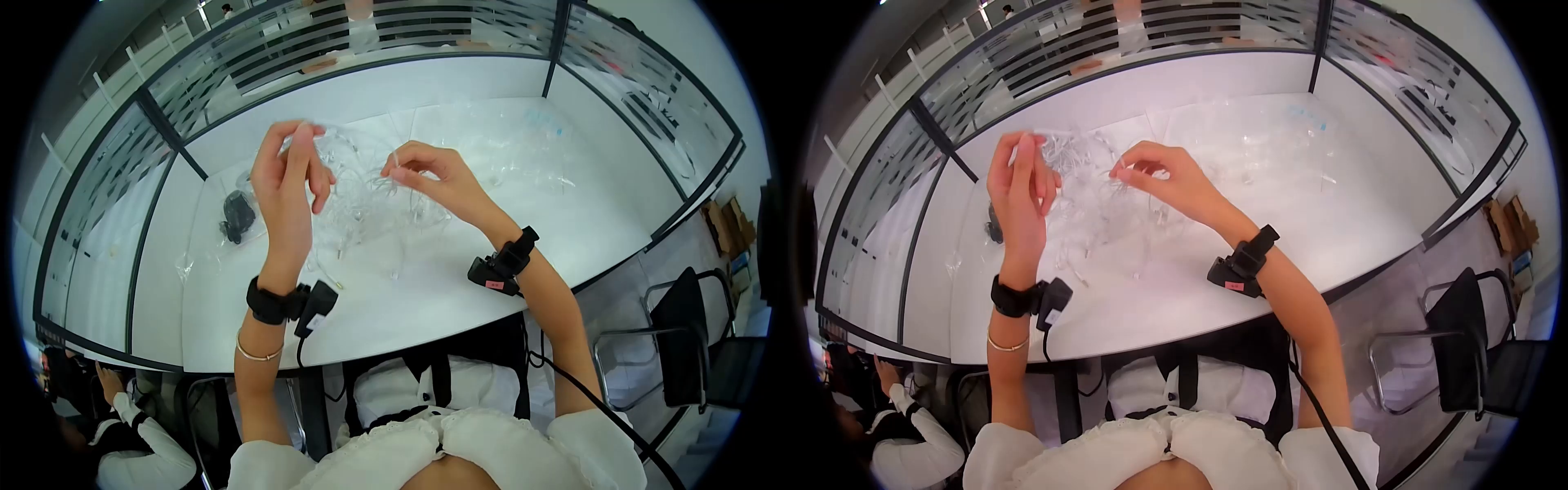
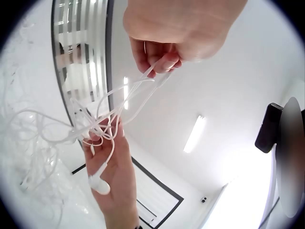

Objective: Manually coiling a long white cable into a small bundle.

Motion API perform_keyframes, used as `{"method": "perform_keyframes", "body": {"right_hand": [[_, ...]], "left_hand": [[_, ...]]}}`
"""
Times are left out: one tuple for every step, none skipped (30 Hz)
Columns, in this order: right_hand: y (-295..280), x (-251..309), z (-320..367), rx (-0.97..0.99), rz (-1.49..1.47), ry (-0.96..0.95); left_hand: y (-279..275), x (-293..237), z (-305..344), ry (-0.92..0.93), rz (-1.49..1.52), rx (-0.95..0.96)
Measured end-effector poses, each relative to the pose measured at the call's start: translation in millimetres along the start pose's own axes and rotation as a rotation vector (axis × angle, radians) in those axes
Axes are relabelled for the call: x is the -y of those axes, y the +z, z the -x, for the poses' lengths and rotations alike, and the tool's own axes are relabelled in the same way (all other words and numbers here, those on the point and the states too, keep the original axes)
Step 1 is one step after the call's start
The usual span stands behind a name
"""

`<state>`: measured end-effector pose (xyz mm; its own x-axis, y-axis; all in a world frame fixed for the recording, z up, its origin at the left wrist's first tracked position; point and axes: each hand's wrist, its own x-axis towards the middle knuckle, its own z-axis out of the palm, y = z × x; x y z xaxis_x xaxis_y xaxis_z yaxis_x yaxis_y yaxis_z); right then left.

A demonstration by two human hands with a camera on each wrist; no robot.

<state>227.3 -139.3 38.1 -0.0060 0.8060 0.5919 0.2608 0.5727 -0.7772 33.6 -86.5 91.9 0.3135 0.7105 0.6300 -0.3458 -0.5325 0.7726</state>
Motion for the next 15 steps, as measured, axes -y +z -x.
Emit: {"method": "perform_keyframes", "body": {"right_hand": [[-2.9, 2.3, -4.1, -0.022, -0.023, 0.009], [-7.7, 4.9, -10.6, -0.043, -0.045, 0.016], [-12.8, 8.1, -18.2, -0.067, -0.066, 0.021], [-16.0, 18.4, -28.4, -0.096, -0.027, 0.018], [-19.9, 26.9, -39.8, -0.108, -0.01, -0.005], [-24.1, 34.0, -51.9, -0.121, 0.005, -0.026], [-28.3, 39.3, -62.9, -0.135, 0.019, -0.049], [-30.9, 42.4, -73.3, -0.159, -0.008, -0.09], [-33.0, 45.8, -83.5, -0.182, -0.034, -0.134], [-34.0, 49.3, -89.4, -0.204, -0.06, -0.177], [-34.5, 52.7, -91.4, -0.223, -0.06, -0.16], [-33.2, 57.6, -91.9, -0.239, -0.061, -0.142], [-31.3, 60.7, -92.5, -0.252, -0.064, -0.121], [-29.6, 61.8, -92.2, -0.248, -0.072, -0.107], [-28.9, 60.9, -91.9, -0.194, -0.063, -0.096]], "left_hand": [[3.3, -6.7, -10.0, -0.011, -0.007, 0.027], [6.5, -15.5, -20.5, -0.019, -0.014, 0.055], [10.0, -23.3, -30.4, -0.025, -0.021, 0.085], [14.8, -28.1, -37.9, -0.011, -0.015, 0.085], [17.9, -29.3, -44.2, -0.009, -0.009, 0.085], [20.2, -29.6, -49.6, -0.01, -0.004, 0.086], [22.1, -29.9, -55.2, -0.01, -0.001, 0.088], [19.7, -24.1, -59.7, -0.007, 0.038, 0.085], [17.9, -19.0, -62.2, -0.024, 0.047, 0.068], [16.5, -13.9, -64.4, -0.041, 0.056, 0.05], [14.7, -9.2, -67.0, -0.056, 0.066, 0.031], [11.3, -5.3, -69.5, -0.058, 0.037, 0.04], [6.9, -4.0, -71.0, -0.06, 0.014, 0.048], [2.3, -3.0, -71.5, -0.062, -0.01, 0.053], [-3.3, -2.2, -71.5, -0.068, -0.037, 0.06]]}}
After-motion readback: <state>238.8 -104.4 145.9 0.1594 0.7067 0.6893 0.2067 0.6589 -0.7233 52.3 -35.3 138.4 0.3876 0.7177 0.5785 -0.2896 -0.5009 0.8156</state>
